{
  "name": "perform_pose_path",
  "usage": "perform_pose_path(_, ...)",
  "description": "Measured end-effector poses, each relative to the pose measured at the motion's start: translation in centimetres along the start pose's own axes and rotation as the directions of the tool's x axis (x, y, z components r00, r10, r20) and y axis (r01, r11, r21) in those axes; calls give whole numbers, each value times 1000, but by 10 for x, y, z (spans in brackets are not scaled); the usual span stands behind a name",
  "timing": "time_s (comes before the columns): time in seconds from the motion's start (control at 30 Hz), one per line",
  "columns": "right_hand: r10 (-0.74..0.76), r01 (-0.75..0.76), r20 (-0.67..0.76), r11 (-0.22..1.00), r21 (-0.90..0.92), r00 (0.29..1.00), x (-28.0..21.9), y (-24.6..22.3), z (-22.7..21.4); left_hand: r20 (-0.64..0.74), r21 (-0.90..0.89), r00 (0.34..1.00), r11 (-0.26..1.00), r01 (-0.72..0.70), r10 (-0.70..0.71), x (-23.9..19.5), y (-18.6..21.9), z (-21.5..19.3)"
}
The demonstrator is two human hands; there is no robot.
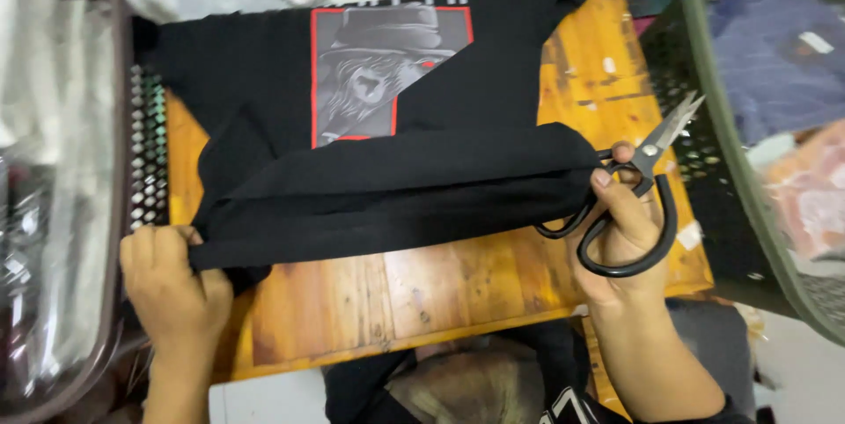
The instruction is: The person uses scissors to trim the hem of a black t-shirt laid on a wooden table. They repeatedly fold and cut small sections of the fabric edge, adjusting the shirt position as needed.
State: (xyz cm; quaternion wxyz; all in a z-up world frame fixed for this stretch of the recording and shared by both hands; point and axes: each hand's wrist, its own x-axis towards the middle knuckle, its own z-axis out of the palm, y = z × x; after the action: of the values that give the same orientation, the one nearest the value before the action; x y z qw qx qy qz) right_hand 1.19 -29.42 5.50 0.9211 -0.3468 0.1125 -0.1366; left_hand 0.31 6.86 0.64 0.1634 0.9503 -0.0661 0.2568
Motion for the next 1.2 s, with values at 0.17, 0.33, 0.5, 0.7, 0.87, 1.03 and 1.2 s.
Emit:
perform_pose_path(0.17,80,-81,51,997,21,996,-5,8,12,39,19,998,999,40,-41,-15,-3,-10)
perform_pose_path(0.33,131,-135,86,990,50,988,-3,17,9,105,-16,993,998,54,-52,-16,16,-26)
perform_pose_path(0.5,62,-68,241,998,17,968,0,35,7,-122,-217,991,973,-74,48,-5,72,-38)
perform_pose_path(0.7,120,-153,378,986,59,918,-15,54,26,-128,-760,992,641,-110,18,18,148,-29)
perform_pose_path(0.87,127,-191,456,977,96,881,-19,55,38,-146,-810,989,578,-98,-37,18,160,-15)
perform_pose_path(1.03,136,-204,417,971,123,899,-16,50,25,-129,-855,991,510,-95,-32,19,161,-25)
perform_pose_path(1.2,135,-152,323,988,28,937,-20,40,34,-74,-898,997,435,-63,-10,22,163,-21)
